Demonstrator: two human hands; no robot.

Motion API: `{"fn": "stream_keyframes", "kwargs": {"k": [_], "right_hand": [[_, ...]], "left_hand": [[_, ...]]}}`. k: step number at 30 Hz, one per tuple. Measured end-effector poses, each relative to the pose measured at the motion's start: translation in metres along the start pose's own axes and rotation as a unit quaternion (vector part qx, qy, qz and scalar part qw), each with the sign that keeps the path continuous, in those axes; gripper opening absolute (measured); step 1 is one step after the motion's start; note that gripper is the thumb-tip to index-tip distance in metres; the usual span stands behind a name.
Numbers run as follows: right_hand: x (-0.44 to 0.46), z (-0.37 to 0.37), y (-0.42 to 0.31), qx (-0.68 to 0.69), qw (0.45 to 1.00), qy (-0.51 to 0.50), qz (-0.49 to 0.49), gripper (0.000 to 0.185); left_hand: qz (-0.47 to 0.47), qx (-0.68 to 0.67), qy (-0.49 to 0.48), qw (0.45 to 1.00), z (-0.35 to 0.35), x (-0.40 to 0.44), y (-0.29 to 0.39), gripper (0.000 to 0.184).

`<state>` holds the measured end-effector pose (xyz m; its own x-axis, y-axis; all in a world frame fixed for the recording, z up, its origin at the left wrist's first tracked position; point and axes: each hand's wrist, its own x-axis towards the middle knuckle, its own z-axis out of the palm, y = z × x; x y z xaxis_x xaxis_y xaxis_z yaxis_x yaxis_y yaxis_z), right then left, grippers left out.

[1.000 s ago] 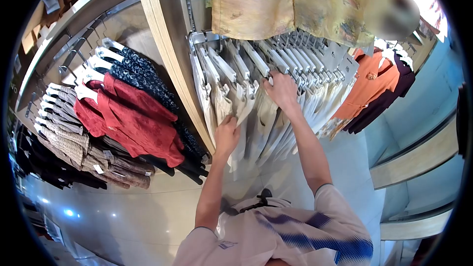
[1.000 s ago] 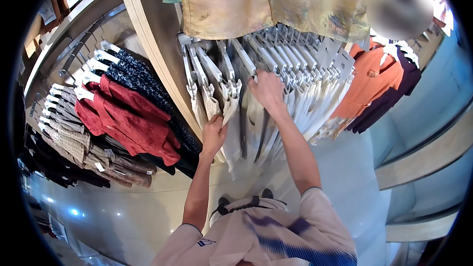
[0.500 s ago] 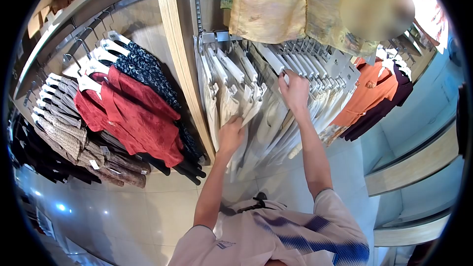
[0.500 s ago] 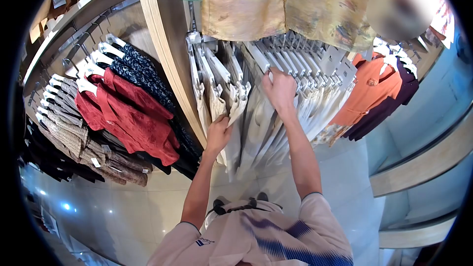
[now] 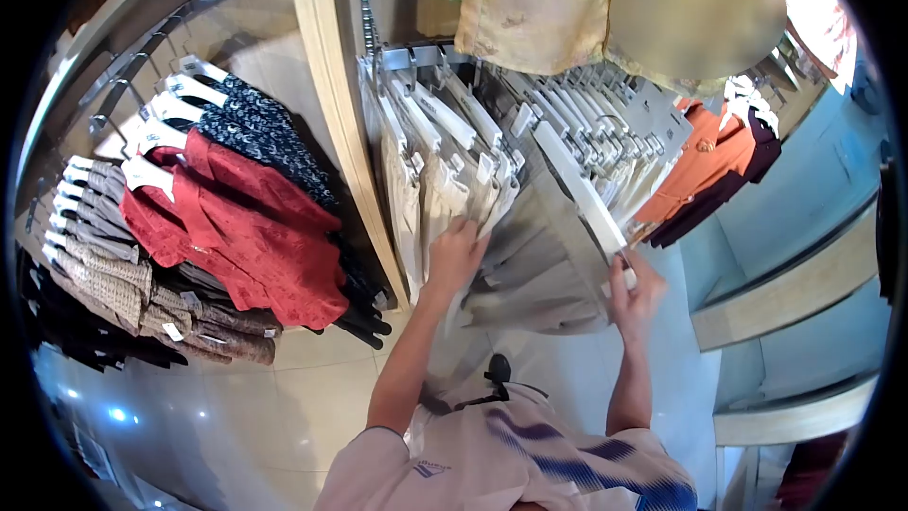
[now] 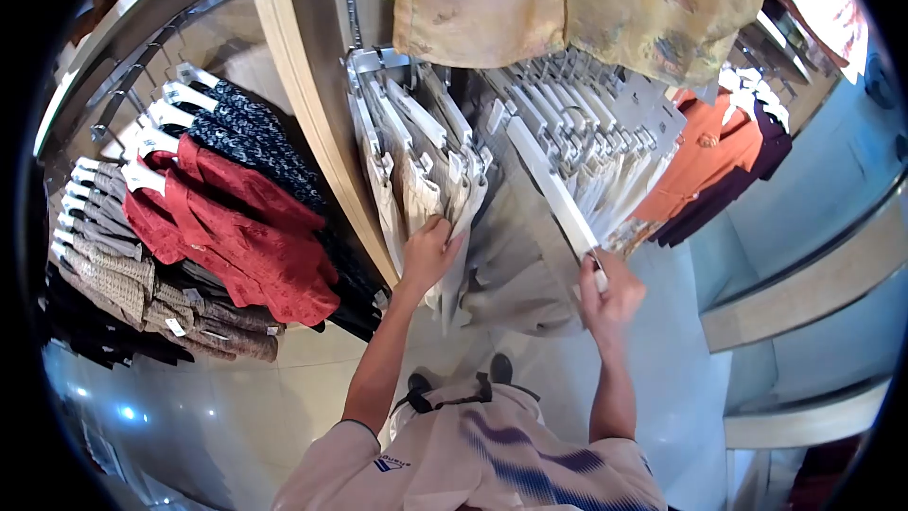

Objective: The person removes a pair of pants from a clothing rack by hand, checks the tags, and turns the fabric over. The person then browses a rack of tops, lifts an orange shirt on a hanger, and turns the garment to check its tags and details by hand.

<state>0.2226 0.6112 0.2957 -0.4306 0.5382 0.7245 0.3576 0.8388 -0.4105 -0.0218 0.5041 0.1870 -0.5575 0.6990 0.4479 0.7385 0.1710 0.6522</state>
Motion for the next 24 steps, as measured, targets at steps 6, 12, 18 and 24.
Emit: {"fn": "stream_keyframes", "kwargs": {"k": [6, 12, 18, 24], "right_hand": [[-0.027, -0.079, -0.002, -0.002, 0.986, -0.026, 0.163, 0.016], [-0.023, -0.143, 0.018, 0.117, 0.97, -0.026, 0.21, 0.032], [-0.019, -0.182, 0.074, 0.204, 0.955, -0.018, 0.215, 0.028], [0.018, -0.196, 0.136, 0.246, 0.956, -0.136, 0.089, 0.027]], "left_hand": [[0.02, -0.095, -0.011, 0.995, -0.011, -0.014, 0.001, 0.028], [0.029, -0.268, -0.033, 0.962, -0.021, -0.02, 0.032, 0.036], [0.051, -0.321, -0.013, 0.946, 0.024, -0.029, 0.074, 0.068], [-0.16, -0.436, -0.07, 0.883, 0.03, -0.052, 0.131, 0.031]]}}
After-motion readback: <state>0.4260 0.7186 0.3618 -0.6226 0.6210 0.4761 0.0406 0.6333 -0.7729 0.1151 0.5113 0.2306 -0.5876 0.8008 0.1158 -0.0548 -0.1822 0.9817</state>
